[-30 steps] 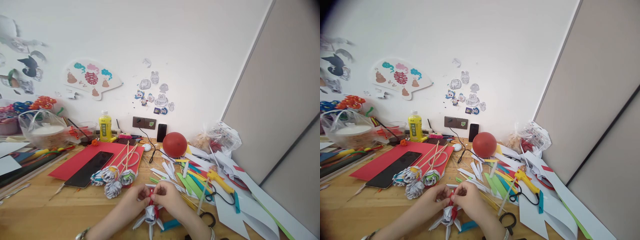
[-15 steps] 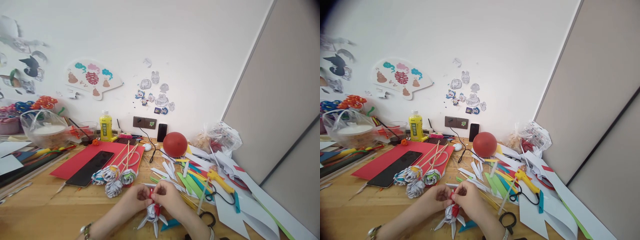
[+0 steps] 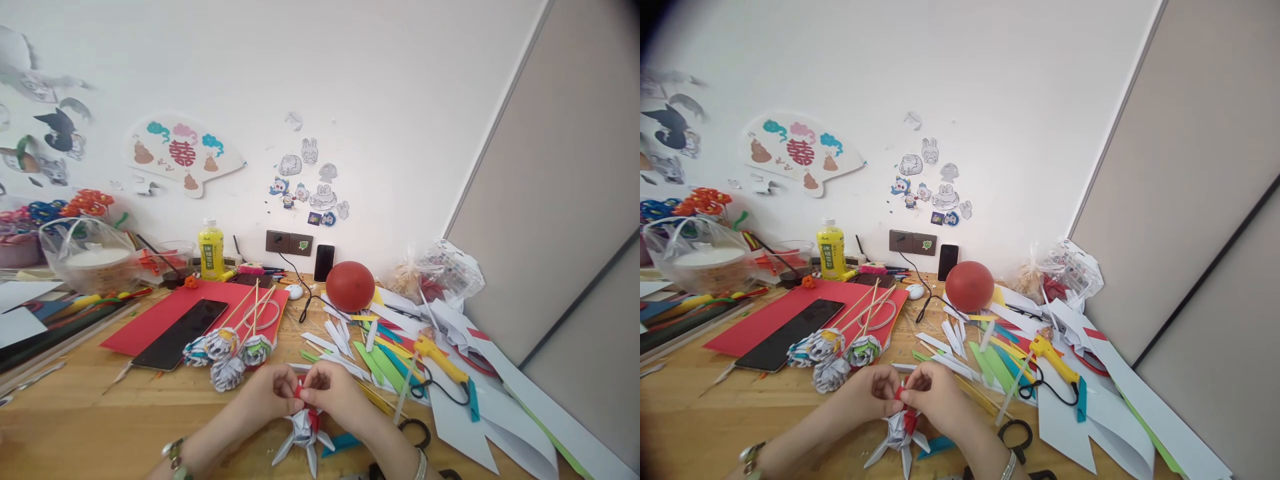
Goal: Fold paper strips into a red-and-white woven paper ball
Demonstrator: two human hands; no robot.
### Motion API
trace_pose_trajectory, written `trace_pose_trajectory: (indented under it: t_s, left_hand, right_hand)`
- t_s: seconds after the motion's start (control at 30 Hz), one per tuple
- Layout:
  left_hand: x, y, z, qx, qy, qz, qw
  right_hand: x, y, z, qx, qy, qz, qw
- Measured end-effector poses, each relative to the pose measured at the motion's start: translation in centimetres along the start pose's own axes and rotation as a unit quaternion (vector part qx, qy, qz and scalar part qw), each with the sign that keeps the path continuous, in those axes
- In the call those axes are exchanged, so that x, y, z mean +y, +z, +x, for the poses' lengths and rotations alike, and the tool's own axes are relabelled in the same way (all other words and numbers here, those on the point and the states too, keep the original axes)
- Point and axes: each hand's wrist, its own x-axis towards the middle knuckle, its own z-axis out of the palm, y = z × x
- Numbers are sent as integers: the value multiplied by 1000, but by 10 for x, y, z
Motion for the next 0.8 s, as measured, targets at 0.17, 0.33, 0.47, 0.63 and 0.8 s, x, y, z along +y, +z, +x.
trace_pose_trajectory:
  t_s: [0.17, 0.33, 0.47, 0.63, 0.8]
  left_hand:
    - [2, 0, 0, 13, -10, 33, 999]
    - [4, 2, -1, 18, -8, 58, 998]
    - [8, 2, -3, 21, -6, 72, 997]
    - [19, -5, -9, -15, -9, 24, 1000]
    - [19, -4, -10, -32, -21, -58, 998]
  right_hand:
    - [5, 0, 2, 13, 5, -37, 999]
    - [-2, 2, -2, 29, 0, -92, 995]
    - [-8, 3, -6, 28, -17, -110, 993]
    - [-12, -2, -6, 11, -93, -118, 989]
    - [-12, -4, -4, 10, -133, -127, 983]
